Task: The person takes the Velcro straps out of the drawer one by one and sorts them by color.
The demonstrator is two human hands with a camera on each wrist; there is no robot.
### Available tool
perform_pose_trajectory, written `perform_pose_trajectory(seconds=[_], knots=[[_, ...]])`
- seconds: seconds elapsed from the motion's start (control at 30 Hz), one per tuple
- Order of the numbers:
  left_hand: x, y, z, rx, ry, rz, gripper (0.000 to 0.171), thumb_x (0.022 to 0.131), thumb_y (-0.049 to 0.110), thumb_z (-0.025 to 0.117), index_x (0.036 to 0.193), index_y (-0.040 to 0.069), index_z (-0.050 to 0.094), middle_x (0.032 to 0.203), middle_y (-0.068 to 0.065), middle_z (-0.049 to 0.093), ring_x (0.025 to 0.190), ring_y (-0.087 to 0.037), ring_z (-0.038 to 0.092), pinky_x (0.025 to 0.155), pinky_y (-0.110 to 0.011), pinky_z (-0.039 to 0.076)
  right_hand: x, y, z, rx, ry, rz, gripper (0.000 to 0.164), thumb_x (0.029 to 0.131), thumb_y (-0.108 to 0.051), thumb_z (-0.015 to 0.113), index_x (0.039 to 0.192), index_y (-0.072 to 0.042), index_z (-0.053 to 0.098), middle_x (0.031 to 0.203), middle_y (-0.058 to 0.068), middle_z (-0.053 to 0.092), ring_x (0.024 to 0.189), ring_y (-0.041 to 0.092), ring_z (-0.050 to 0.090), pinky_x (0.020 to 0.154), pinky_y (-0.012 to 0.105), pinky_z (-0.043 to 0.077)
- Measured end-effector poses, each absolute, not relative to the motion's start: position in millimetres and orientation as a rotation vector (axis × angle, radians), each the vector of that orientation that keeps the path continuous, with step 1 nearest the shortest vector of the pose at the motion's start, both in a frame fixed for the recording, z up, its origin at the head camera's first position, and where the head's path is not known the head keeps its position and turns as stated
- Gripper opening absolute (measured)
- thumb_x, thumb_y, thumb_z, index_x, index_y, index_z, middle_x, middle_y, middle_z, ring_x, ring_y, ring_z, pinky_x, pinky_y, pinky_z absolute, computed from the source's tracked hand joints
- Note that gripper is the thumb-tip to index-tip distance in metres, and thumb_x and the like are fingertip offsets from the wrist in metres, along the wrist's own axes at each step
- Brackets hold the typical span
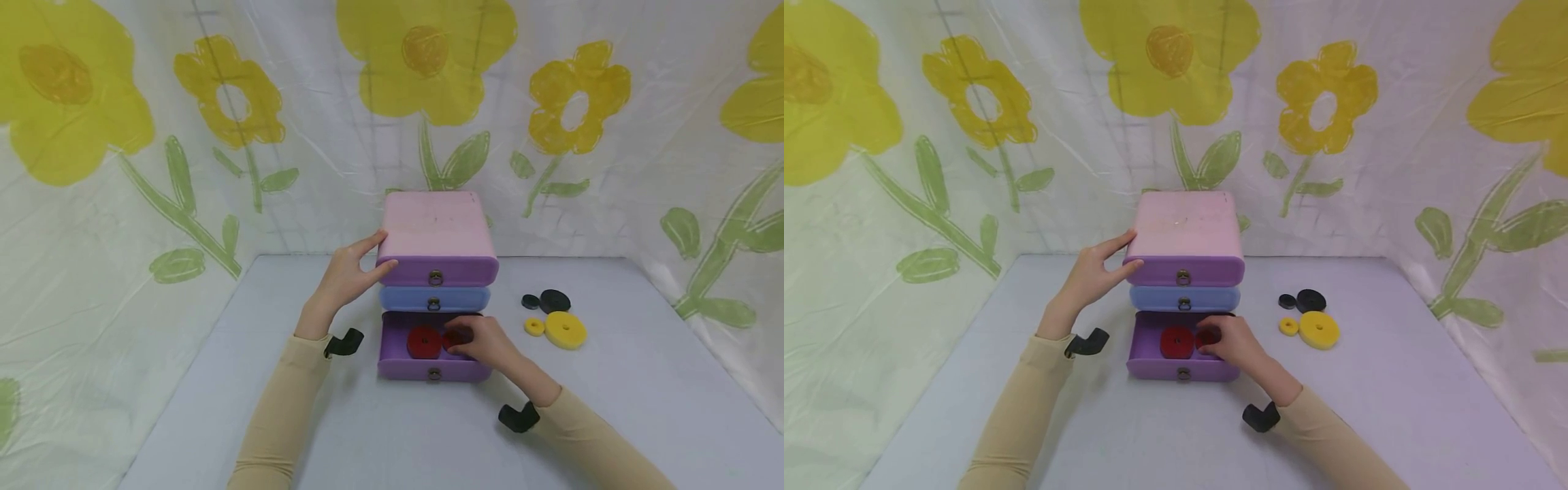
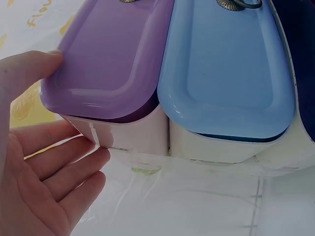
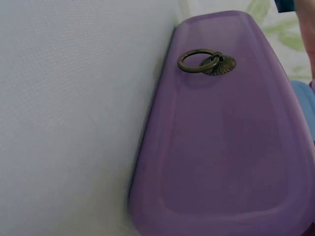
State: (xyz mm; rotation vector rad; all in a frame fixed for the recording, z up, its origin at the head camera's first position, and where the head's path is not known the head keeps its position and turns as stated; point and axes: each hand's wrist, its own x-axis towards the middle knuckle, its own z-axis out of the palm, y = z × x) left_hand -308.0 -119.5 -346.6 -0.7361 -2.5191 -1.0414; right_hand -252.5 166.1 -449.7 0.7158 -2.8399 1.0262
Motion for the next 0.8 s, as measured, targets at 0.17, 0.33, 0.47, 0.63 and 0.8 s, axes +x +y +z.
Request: perform_pose_trajectory(seconds=[0.17, 0.33, 0.47, 0.63, 0.8], knots=[[-308, -119, -346, -0.737, -2.514, -1.038, 0.067, 0.086, 0.049, 0.065, 0.141, 0.015, 0.047, 0.143, 0.001, 0.048, 0.131, -0.019, 0.046, 0.108, -0.037, 0.039, -257, 166, -452, 0.747, -2.865, 0.985, 0.037, 0.073, -0.014, 0.082, 0.108, -0.01, 0.07, 0.104, 0.003, 0.071, 0.097, 0.022, 0.065, 0.085, 0.04, 0.054], [-308, -119, -346, -0.739, -2.516, -1.046, 0.067, 0.086, 0.05, 0.064, 0.141, 0.016, 0.047, 0.143, 0.001, 0.047, 0.132, -0.019, 0.046, 0.108, -0.037, 0.039, -260, 166, -453, 0.75, -2.89, 0.961, 0.037, 0.073, -0.012, 0.082, 0.108, -0.011, 0.071, 0.104, 0.003, 0.07, 0.094, 0.02, 0.063, 0.085, 0.04, 0.054], [-309, -119, -347, -0.74, -2.515, -1.049, 0.067, 0.086, 0.05, 0.064, 0.141, 0.015, 0.047, 0.143, 0.001, 0.047, 0.132, -0.019, 0.046, 0.108, -0.037, 0.039, -263, 165, -455, 0.775, -2.887, 0.95, 0.036, 0.073, -0.009, 0.081, 0.107, -0.01, 0.071, 0.104, 0.004, 0.069, 0.094, 0.021, 0.062, 0.086, 0.041, 0.053], [-309, -119, -347, -0.747, -2.512, -1.051, 0.067, 0.086, 0.049, 0.064, 0.141, 0.015, 0.047, 0.143, 0.0, 0.048, 0.132, -0.019, 0.046, 0.108, -0.037, 0.039, -265, 163, -455, 0.816, -2.879, 0.925, 0.037, 0.072, -0.007, 0.082, 0.107, -0.008, 0.07, 0.105, 0.007, 0.068, 0.097, 0.022, 0.06, 0.087, 0.043, 0.051], [-308, -119, -346, -0.746, -2.511, -1.047, 0.067, 0.086, 0.048, 0.065, 0.141, 0.015, 0.047, 0.143, 0.0, 0.048, 0.132, -0.019, 0.046, 0.108, -0.037, 0.039, -266, 162, -453, 0.821, -2.901, 0.885, 0.039, 0.07, -0.006, 0.082, 0.106, -0.007, 0.07, 0.105, 0.007, 0.068, 0.098, 0.023, 0.059, 0.088, 0.043, 0.05]])
